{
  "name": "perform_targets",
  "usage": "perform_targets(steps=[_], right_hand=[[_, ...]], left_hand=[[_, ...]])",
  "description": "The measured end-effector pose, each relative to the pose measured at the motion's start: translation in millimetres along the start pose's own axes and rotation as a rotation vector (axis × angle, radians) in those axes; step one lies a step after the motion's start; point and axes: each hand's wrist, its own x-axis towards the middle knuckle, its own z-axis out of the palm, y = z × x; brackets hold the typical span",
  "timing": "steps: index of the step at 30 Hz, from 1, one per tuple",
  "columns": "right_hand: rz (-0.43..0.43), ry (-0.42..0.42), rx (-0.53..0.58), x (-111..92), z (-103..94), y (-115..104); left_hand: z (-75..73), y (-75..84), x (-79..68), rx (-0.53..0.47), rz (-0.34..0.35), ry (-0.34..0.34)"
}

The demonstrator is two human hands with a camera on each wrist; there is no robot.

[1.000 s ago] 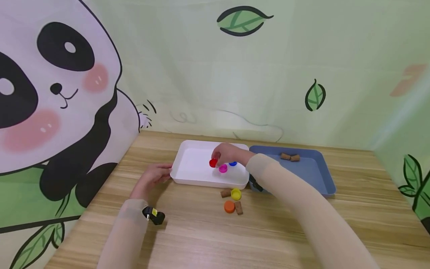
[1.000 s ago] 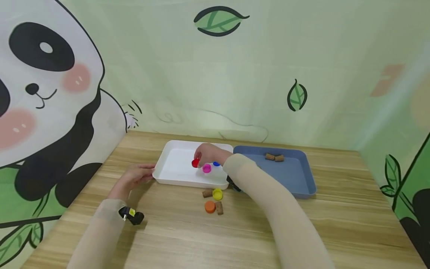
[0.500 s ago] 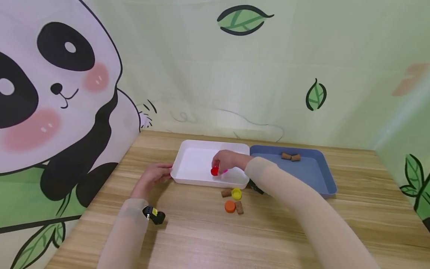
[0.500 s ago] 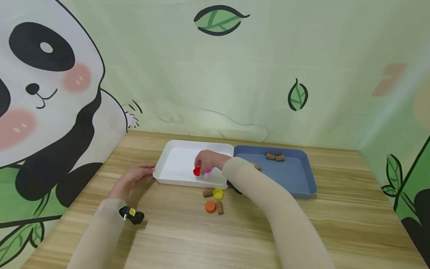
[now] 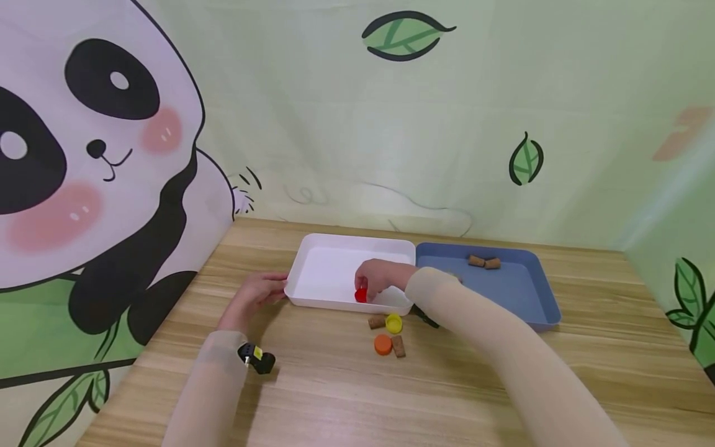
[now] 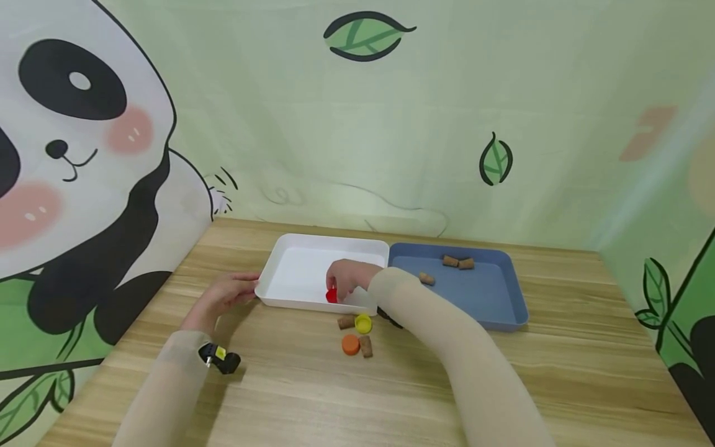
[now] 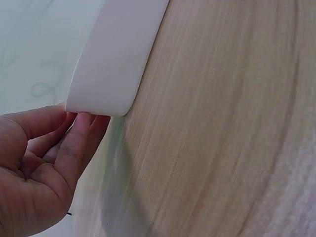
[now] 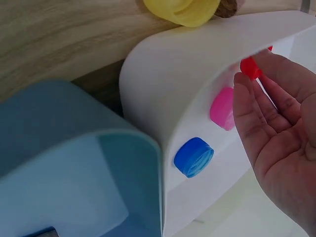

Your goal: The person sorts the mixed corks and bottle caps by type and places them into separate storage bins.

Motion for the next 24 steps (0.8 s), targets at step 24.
perform_targets(steps=[24], right_hand=[[-0.028, 0.008, -0.056, -8.3, 2.7, -4.7]], left_hand=[[1.0, -0.4, 1.6, -0.013, 0.002, 0.009]])
